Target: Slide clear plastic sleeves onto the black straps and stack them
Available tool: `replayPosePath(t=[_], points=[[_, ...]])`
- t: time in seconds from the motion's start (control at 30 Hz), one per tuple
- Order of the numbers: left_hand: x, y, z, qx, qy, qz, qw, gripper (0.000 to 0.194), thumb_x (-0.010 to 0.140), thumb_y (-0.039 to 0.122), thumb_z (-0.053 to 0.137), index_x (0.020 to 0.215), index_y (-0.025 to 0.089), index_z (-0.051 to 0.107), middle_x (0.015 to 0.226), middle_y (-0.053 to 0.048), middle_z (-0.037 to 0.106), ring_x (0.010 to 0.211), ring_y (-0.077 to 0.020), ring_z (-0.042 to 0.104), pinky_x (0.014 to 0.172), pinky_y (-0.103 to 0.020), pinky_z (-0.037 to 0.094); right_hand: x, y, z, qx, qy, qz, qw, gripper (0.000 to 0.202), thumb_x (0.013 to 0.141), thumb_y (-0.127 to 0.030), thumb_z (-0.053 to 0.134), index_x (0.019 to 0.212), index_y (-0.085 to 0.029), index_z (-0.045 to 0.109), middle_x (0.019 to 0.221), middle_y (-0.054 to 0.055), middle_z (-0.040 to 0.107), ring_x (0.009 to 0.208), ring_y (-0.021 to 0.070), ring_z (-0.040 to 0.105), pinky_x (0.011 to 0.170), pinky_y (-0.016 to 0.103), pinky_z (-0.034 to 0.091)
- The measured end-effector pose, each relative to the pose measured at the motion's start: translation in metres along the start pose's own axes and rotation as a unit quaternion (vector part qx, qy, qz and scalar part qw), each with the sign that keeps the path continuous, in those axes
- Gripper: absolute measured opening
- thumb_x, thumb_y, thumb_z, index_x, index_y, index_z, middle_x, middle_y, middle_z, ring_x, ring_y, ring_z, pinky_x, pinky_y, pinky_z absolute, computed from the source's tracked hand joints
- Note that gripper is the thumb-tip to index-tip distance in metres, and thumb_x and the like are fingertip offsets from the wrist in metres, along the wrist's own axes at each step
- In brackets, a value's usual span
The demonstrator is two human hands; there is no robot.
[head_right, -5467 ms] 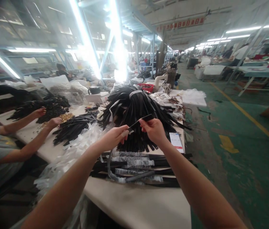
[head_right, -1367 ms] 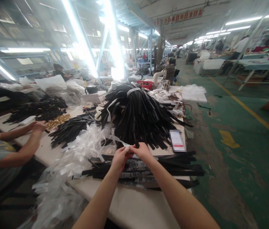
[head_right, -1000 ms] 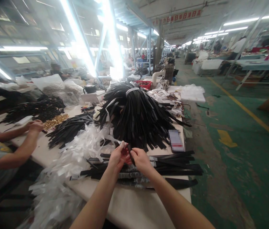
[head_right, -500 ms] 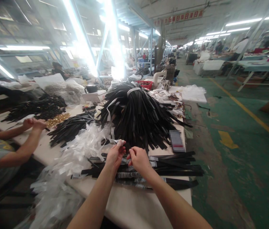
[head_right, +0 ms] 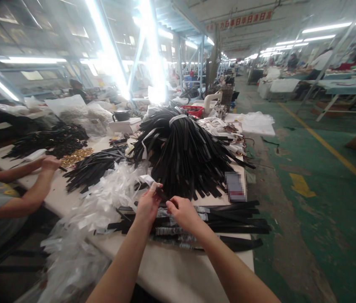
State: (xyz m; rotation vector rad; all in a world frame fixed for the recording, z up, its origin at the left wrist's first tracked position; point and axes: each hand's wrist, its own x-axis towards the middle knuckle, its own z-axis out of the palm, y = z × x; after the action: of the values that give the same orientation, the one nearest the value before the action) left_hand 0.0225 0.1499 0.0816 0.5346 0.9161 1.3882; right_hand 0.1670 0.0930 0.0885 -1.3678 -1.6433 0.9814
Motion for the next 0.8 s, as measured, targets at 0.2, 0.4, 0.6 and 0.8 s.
replayPosePath(t=[0.2, 0.4, 0.6, 0.8], points=[[-0.034, -0.003, 0.014, 0.036, -0.031, 0.000, 0.999, 0.034, 0.073, 0.041, 0.085, 0.086, 0.011, 0.077, 0.064, -0.002, 0.069, 0.051, -0.0089, 0.057, 0.048, -0.019, 0.043, -0.009, -0.019, -0.005, -0.015, 0.010, -0.016, 1.000, 0.034, 0.100, -0.029, 0.049, 0.069, -0.020, 0.060, 0.059, 0.001, 0.065, 0.052, 0.0148, 0.058, 0.056, 0.026, 0.039], [-0.031, 0.001, 0.014, -0.020, 0.046, 0.038, 0.998, 0.027, 0.071, 0.035, 0.086, 0.082, 0.013, 0.076, 0.086, -0.007, 0.075, 0.071, -0.0123, 0.066, 0.063, -0.020, 0.051, -0.017, -0.020, -0.007, 0.018, -0.066, 0.014, 0.998, 0.029, 0.099, -0.028, 0.048, 0.075, -0.020, 0.061, 0.060, 0.000, 0.067, 0.047, 0.0145, 0.061, 0.050, 0.025, 0.042], [-0.049, -0.021, 0.018, 0.037, -0.054, -0.053, 0.996, 0.040, 0.076, 0.045, 0.081, 0.092, 0.009, 0.075, 0.067, -0.005, 0.070, 0.045, -0.0099, 0.053, 0.044, -0.022, 0.041, -0.016, -0.013, -0.007, 0.055, -0.007, 0.029, 0.998, 0.036, 0.102, -0.036, 0.043, 0.071, -0.020, 0.056, 0.060, 0.001, 0.066, 0.040, 0.0121, 0.055, 0.043, 0.024, 0.040], [-0.036, -0.005, 0.024, 0.018, -0.097, -0.104, 0.990, 0.049, 0.086, 0.059, 0.064, 0.098, 0.012, 0.071, 0.084, -0.013, 0.075, 0.066, -0.0206, 0.068, 0.051, -0.026, 0.047, -0.015, -0.006, -0.004, 0.109, -0.047, 0.045, 0.992, 0.035, 0.102, -0.042, 0.043, 0.079, -0.020, 0.058, 0.061, 0.000, 0.065, 0.038, 0.0127, 0.055, 0.040, 0.024, 0.040]])
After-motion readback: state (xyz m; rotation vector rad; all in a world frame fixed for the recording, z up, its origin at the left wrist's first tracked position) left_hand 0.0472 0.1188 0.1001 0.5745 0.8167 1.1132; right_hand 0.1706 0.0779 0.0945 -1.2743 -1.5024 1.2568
